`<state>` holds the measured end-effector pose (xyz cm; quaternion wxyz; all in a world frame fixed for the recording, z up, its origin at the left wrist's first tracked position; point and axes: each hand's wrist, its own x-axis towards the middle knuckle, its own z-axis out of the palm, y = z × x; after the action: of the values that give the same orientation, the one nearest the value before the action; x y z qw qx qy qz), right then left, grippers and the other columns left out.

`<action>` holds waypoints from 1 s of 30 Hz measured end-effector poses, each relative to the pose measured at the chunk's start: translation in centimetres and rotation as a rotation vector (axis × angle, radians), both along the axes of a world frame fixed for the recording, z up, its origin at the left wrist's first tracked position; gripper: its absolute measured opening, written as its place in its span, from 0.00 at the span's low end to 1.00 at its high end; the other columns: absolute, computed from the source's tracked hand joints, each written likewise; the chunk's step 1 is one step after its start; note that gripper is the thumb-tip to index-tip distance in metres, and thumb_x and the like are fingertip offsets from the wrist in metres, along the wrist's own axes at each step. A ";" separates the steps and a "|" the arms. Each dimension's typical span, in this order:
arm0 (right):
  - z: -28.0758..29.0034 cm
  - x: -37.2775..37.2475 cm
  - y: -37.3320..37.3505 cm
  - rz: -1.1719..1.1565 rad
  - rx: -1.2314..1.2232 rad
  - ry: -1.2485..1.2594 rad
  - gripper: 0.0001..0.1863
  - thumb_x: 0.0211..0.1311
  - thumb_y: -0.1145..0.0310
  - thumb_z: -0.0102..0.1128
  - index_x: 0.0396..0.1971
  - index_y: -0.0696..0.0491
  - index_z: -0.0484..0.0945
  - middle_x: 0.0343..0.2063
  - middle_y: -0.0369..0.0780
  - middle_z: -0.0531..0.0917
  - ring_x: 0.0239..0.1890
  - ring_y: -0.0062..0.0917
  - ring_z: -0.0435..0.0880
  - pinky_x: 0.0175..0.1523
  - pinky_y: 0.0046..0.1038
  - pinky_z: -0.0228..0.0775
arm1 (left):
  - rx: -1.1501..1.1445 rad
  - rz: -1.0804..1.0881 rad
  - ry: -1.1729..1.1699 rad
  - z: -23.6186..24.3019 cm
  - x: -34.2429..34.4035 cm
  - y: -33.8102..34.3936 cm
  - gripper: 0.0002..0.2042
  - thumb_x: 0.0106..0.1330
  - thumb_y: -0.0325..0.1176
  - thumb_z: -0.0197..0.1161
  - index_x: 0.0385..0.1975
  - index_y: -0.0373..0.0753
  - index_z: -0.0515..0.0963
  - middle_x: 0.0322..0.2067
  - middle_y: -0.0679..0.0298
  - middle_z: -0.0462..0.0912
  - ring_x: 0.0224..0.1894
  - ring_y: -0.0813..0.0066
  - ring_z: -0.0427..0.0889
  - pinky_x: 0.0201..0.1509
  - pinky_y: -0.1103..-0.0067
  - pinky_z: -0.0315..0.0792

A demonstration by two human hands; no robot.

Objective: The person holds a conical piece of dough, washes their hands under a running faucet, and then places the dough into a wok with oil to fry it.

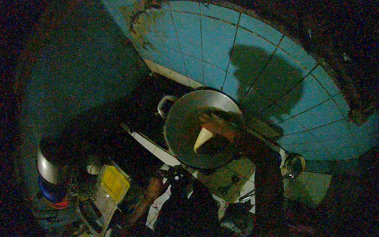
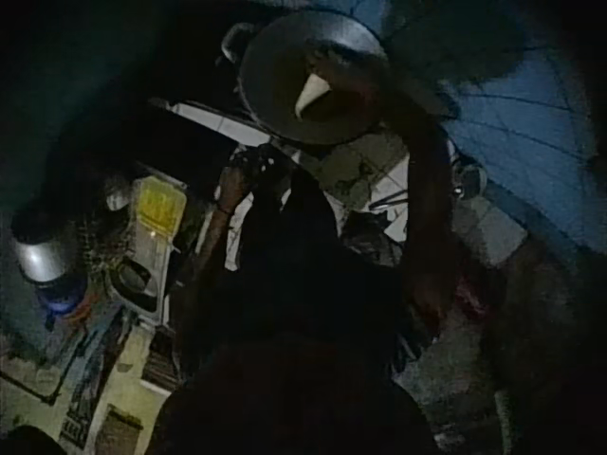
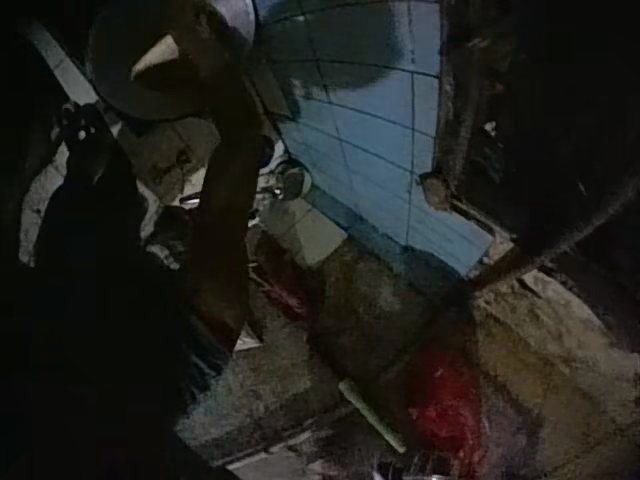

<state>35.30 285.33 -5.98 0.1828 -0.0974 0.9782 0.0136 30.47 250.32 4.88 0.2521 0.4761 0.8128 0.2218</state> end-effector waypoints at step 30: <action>-8.1 2.7 -0.3 -0.461 -0.043 0.210 0.17 0.48 0.63 0.49 0.40 0.51 0.70 0.48 0.41 0.65 0.50 0.36 0.61 0.48 0.51 0.54 | -0.081 -0.239 0.523 -15.9 -4.0 21.0 0.18 0.49 0.38 0.54 0.41 0.43 0.71 0.47 0.53 0.66 0.52 0.50 0.58 0.47 0.57 0.60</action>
<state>37.95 285.03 -14.12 0.0763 0.1262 0.9883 -0.0392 26.51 271.35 -11.02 0.0769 0.5992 0.7964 0.0275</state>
